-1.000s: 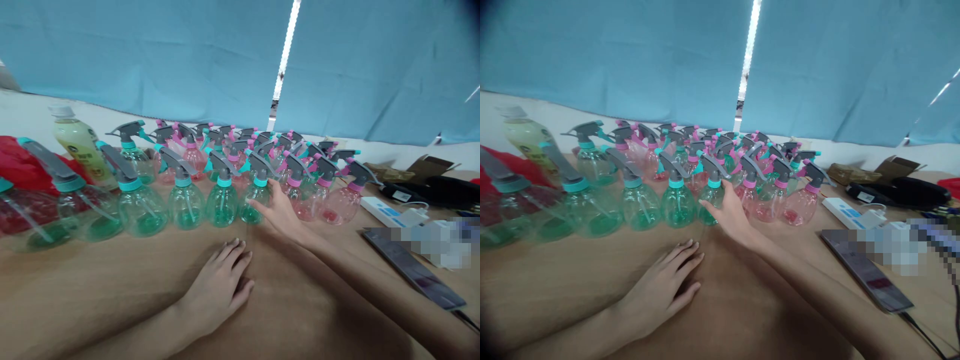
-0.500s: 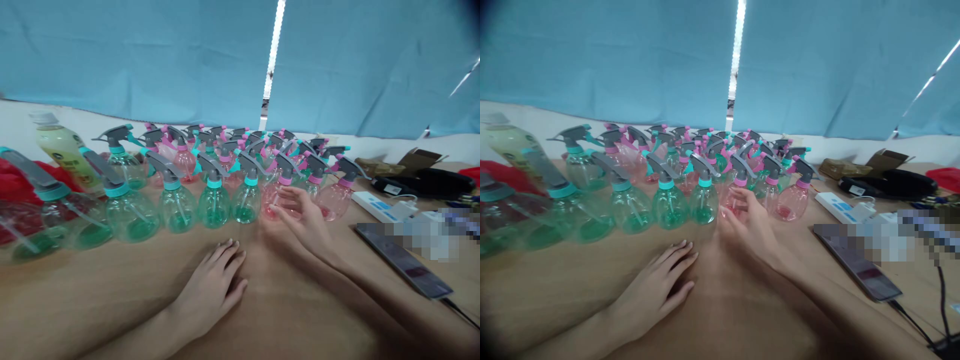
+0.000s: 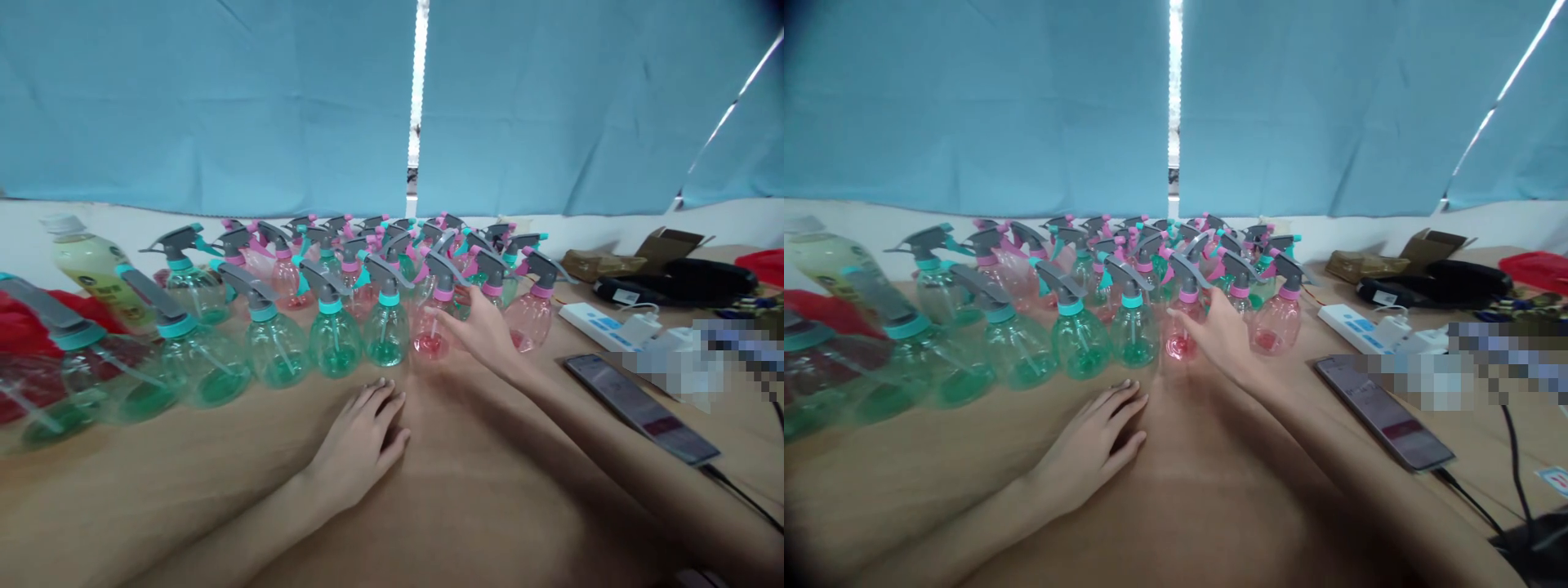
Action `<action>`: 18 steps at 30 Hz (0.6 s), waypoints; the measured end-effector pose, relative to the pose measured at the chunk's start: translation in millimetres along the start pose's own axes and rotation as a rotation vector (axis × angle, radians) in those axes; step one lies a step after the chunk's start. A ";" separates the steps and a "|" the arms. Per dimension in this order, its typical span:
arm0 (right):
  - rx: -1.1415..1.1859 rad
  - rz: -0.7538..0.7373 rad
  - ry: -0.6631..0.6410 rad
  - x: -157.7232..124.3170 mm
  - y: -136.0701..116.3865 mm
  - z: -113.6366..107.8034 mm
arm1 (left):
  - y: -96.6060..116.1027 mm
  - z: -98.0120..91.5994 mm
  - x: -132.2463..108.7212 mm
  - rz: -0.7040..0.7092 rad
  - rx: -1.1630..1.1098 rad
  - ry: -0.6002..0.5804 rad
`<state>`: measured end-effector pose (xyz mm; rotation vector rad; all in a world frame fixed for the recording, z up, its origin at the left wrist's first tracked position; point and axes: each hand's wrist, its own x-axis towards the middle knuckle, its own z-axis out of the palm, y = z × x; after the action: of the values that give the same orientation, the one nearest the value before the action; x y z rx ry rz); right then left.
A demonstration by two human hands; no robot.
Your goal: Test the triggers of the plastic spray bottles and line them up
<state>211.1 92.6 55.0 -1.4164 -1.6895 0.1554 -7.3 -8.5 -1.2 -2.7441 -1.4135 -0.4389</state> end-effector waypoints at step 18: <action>-0.124 -0.053 -0.121 -11.4 0.4 -15.5 | 18.3 4.4 20.9 -0.113 -0.220 0.009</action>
<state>221.4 76.5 57.8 -1.4768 -1.8616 0.1107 19.9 -2.1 2.0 -2.8313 -1.6148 -0.6485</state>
